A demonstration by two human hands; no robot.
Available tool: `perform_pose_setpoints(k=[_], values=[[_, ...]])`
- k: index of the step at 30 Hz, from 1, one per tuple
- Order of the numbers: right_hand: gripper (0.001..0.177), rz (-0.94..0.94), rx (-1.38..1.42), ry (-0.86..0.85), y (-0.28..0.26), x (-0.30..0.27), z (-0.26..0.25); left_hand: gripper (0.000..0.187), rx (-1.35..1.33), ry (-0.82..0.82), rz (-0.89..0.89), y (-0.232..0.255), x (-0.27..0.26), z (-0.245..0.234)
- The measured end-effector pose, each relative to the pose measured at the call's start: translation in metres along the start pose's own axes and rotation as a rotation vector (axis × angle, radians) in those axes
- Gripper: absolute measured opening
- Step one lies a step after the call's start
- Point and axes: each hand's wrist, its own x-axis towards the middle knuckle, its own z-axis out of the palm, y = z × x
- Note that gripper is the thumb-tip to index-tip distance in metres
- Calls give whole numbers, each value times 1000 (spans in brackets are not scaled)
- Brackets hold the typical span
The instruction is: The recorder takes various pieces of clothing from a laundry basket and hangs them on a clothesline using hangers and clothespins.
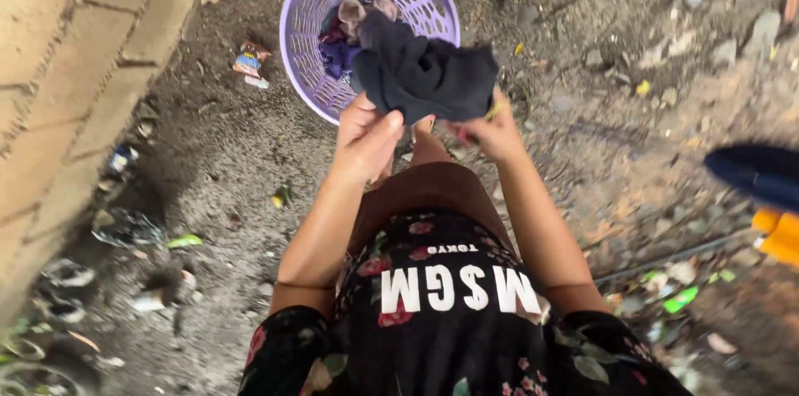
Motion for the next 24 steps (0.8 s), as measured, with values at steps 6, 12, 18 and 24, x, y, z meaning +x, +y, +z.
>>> perform_pose_setpoints(k=[6, 12, 18, 24], values=[[16, -298, 237, 296, -56, -47, 37, 31, 257, -109, -4, 55, -16, 0], [10, -558, 8, 344, -109, -116, 44, 5, 664, -166, -190, 117, -23, 19], [19, -841, -512, 121, -156, -186, 30, 9, 1067, -549, -250, 103, -2, 84], [24, -925, -320, -195, -167, -236, 17, 46, 1008, -1132, 216, 8, 6, 179]])
